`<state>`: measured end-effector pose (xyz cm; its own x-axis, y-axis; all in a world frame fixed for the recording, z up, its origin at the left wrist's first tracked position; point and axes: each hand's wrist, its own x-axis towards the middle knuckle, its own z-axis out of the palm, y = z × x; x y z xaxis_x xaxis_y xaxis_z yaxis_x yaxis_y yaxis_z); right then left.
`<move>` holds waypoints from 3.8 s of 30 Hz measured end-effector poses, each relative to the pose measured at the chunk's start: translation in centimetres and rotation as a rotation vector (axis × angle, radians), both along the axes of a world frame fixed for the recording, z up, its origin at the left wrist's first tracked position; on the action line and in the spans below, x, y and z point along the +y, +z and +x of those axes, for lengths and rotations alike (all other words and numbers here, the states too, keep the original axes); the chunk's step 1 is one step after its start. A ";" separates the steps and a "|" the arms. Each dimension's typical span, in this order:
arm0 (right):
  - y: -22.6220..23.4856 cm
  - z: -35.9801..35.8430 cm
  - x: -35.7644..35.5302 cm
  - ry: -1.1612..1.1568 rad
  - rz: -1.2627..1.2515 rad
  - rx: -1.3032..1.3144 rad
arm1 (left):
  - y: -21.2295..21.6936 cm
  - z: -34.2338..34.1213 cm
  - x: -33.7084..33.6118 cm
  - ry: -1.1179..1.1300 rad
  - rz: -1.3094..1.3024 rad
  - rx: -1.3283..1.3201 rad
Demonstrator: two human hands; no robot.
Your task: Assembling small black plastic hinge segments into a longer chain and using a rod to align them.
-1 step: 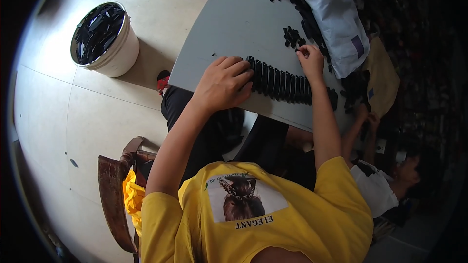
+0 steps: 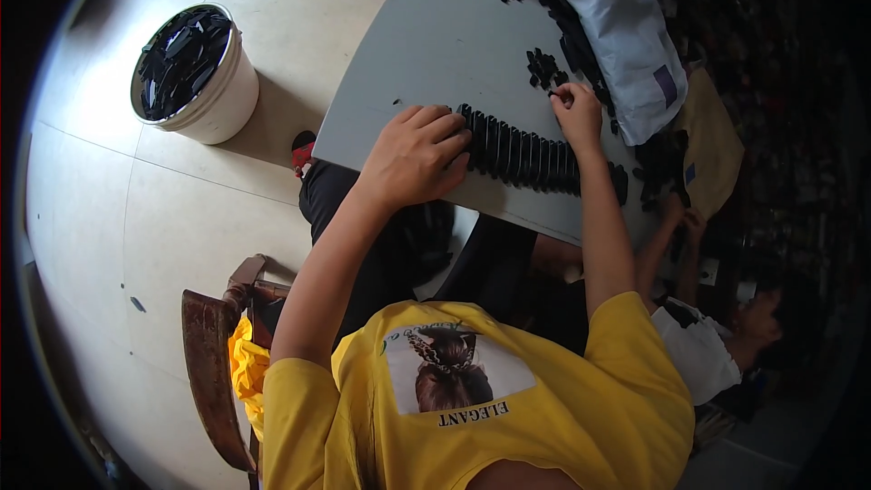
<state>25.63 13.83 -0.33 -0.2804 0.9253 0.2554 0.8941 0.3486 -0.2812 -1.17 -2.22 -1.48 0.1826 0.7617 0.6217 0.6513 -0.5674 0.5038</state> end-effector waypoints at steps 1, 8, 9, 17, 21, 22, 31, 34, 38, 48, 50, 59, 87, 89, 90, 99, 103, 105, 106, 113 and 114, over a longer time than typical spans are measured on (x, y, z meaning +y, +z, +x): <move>0.1 -0.3 -0.1 -0.032 -0.032 -0.037 | 0.0 0.0 0.0 -0.008 -0.003 0.011; 2.7 -3.3 -4.0 0.022 0.006 0.081 | 0.3 0.1 0.1 -0.026 -0.042 0.049; 3.1 -4.5 -5.3 0.096 -0.031 0.160 | 0.3 0.0 0.0 -0.020 -0.045 0.059; 2.4 -7.9 -9.4 0.320 -0.036 0.249 | 0.0 0.3 0.4 -0.016 0.004 0.080; 1.9 -8.1 -9.6 0.317 0.057 0.157 | 0.0 0.2 0.4 -0.012 0.002 0.083; 1.9 -8.1 -9.6 0.317 0.055 0.156 | 0.0 0.2 0.4 -0.011 0.005 0.086; 2.1 -8.7 -9.6 0.323 0.073 -0.036 | 0.1 0.2 0.2 -0.025 -0.060 0.072; 2.2 -8.8 -9.9 0.346 0.067 -0.027 | 0.0 0.2 0.2 -0.028 -0.059 0.063; 2.7 -8.7 -10.2 0.321 0.040 -0.064 | -0.1 0.2 0.1 -0.027 -0.059 0.057; 3.9 -8.2 -11.1 0.413 -0.022 -0.243 | 0.5 0.2 0.2 -0.040 -0.065 0.079; 3.8 -7.8 -10.8 0.406 -0.032 -0.229 | 0.4 0.4 0.2 -0.045 -0.040 0.081; 2.9 -4.7 -6.6 0.369 -0.141 0.195 | -0.1 0.3 -0.9 0.085 0.018 0.043; 2.3 -6.2 -4.8 -0.138 -0.314 0.655 | -1.4 0.6 -1.4 0.236 0.159 0.058; 1.9 -7.6 -6.5 0.251 -0.137 0.468 | -1.2 0.5 -1.4 0.234 0.185 0.075; 2.0 -8.3 -7.3 0.248 -0.139 0.468 | -1.2 0.4 -1.4 0.220 0.179 0.081; 1.7 -11.1 -9.3 0.367 0.117 0.141 | -1.3 0.6 -1.4 0.156 0.073 0.104; 2.2 -11.3 -9.7 0.370 0.107 0.106 | -1.3 0.4 -1.5 0.150 0.047 0.110; 2.2 -11.4 -9.7 0.339 0.143 0.061 | -1.3 0.4 -1.5 0.146 0.053 0.100; 2.2 -11.5 -9.7 0.340 0.142 0.060 | -1.3 0.4 -1.5 0.142 0.062 0.091; 1.9 -11.9 -9.6 0.357 0.174 -0.157 | -1.6 0.4 -1.4 0.131 0.016 0.090; 2.1 -12.1 -9.7 0.361 0.136 -0.200 | -1.6 0.5 -1.3 0.142 0.063 0.077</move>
<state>13.54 4.17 1.78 -0.6361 0.7207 0.2754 0.7405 0.6706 -0.0446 -0.72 -3.48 -3.08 0.1254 0.7431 0.6574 0.7625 -0.4961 0.4153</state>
